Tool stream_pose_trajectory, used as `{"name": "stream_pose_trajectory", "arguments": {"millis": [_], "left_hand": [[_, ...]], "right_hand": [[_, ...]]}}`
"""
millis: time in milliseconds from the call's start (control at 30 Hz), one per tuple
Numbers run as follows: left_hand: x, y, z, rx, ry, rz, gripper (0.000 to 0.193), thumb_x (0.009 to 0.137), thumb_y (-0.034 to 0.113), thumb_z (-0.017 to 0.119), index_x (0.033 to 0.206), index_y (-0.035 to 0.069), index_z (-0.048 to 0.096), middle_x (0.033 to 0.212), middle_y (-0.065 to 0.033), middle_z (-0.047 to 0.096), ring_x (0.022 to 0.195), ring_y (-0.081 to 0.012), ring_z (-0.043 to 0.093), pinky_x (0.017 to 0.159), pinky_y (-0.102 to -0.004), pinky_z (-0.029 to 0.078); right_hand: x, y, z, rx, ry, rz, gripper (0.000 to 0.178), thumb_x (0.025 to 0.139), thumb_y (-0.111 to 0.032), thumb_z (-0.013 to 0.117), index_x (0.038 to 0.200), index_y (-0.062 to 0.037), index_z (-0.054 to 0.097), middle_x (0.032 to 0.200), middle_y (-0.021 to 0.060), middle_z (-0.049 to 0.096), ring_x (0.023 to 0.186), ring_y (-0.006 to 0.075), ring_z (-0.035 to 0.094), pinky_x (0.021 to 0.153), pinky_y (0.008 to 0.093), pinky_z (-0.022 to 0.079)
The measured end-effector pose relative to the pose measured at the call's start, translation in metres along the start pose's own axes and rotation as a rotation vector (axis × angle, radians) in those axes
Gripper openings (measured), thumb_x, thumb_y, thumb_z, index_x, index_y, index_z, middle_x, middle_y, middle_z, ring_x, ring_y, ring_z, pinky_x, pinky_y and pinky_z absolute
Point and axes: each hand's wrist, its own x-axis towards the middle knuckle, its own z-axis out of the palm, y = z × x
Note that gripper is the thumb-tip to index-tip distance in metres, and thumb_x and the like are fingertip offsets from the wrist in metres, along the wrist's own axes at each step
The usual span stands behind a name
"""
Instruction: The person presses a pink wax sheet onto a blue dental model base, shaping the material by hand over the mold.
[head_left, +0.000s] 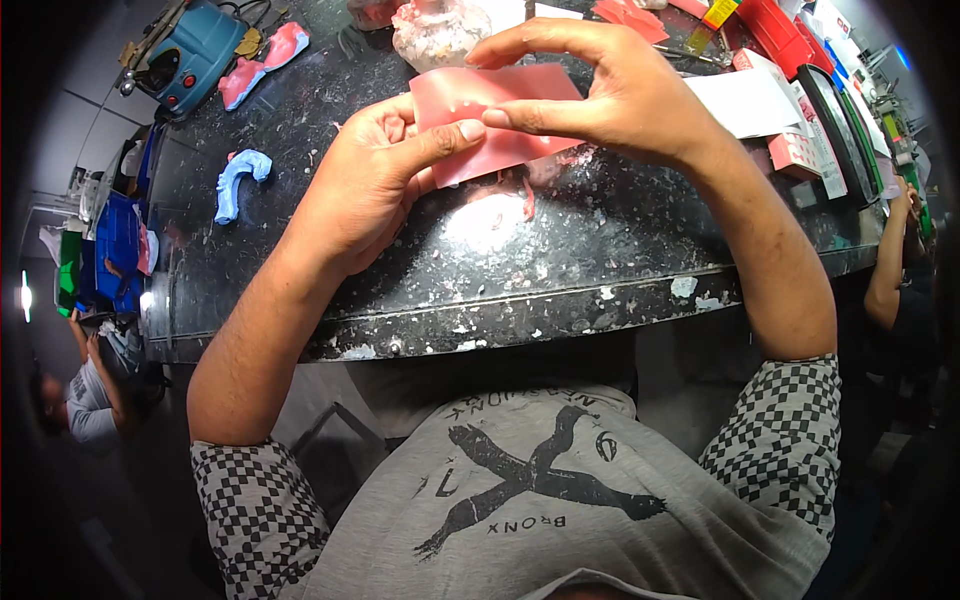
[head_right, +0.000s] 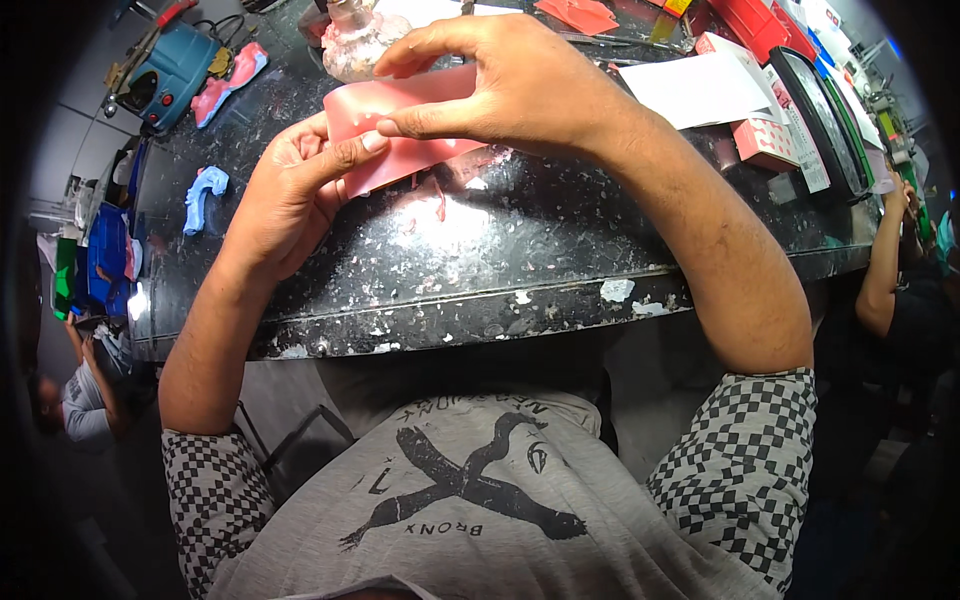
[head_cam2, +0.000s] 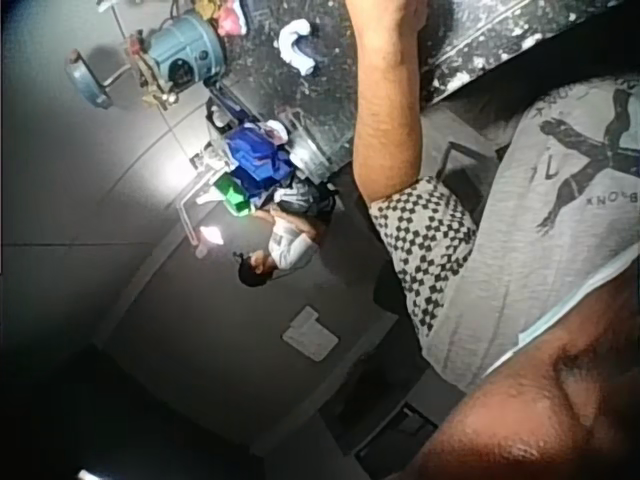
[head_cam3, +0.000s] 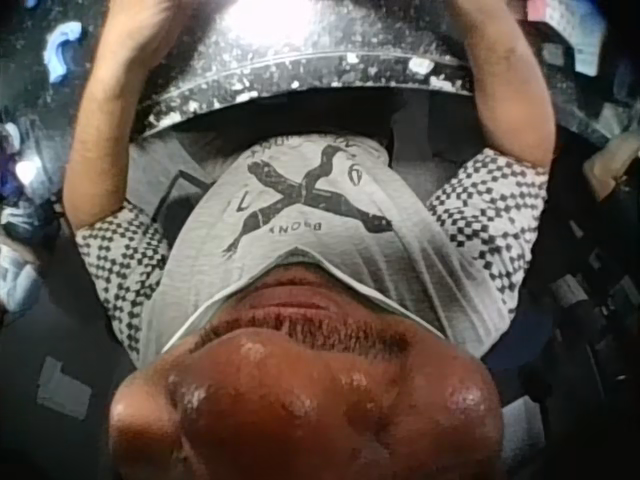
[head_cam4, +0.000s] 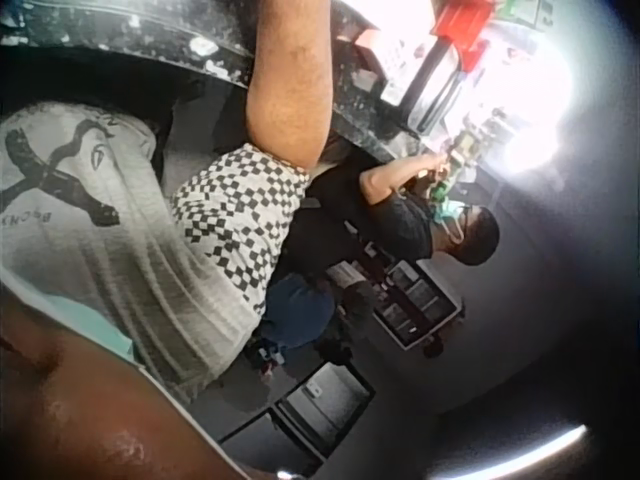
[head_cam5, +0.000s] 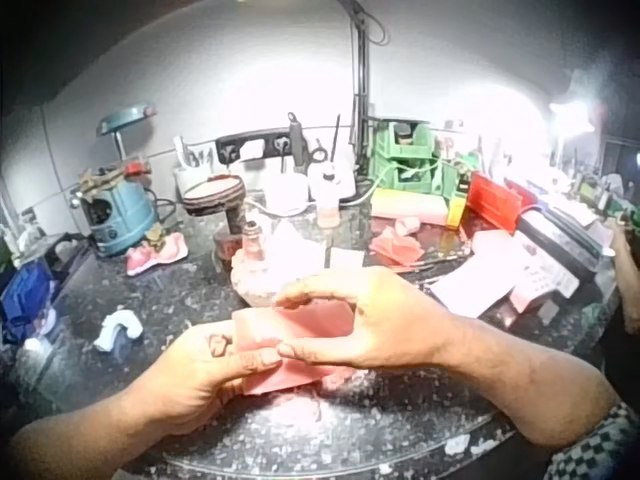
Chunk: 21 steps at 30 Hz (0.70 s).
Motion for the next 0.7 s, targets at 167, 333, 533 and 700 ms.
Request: {"name": "stream_pose_trajectory", "arguments": {"millis": [167,333,533,700], "left_hand": [[0.0,-0.001,0.002,0.005,0.002,0.026,0.028,0.092,0.008,0.062,0.116,-0.006,0.057,0.111,-0.0121,0.065,0.099,-0.0148,0.065,0.089,-0.0274,0.054],[0.0,-0.002,0.004,0.008,-0.002,0.091,0.027,0.092,0.007,0.062,0.115,-0.006,0.057,0.11,-0.0118,0.066,0.098,-0.0148,0.066,0.087,-0.027,0.054],[0.002,-0.001,0.004,-0.034,0.022,0.083,0.025,0.092,0.007,0.062,0.114,-0.005,0.059,0.109,-0.0109,0.066,0.098,-0.014,0.065,0.086,-0.0261,0.054],[-0.003,0.006,0.001,-0.066,0.106,0.122,0.024,0.092,0.008,0.061,0.114,-0.003,0.059,0.107,-0.0098,0.067,0.098,-0.0137,0.065,0.086,-0.0265,0.053]], "right_hand": [[-0.004,0.005,0.004,0.254,-0.055,0.069,0.048,0.083,-0.024,0.075,0.123,-0.0037,0.061,0.117,0.0101,0.065,0.112,0.019,0.059,0.102,0.0333,0.043],[-0.004,0.006,0.01,0.272,-0.002,0.048,0.048,0.081,-0.023,0.074,0.123,-0.0043,0.06,0.114,0.0114,0.066,0.109,0.0203,0.061,0.099,0.033,0.045],[-0.005,0.006,0.018,0.033,0.205,-0.084,0.049,0.079,-0.029,0.075,0.12,-0.0052,0.061,0.106,0.0129,0.067,0.099,0.0193,0.064,0.089,0.032,0.05],[0.004,-0.016,0.003,-0.098,0.406,-0.169,0.048,0.079,-0.021,0.077,0.114,0.0025,0.055,0.105,0.0167,0.058,0.096,0.023,0.059,0.084,0.0343,0.049]]}}
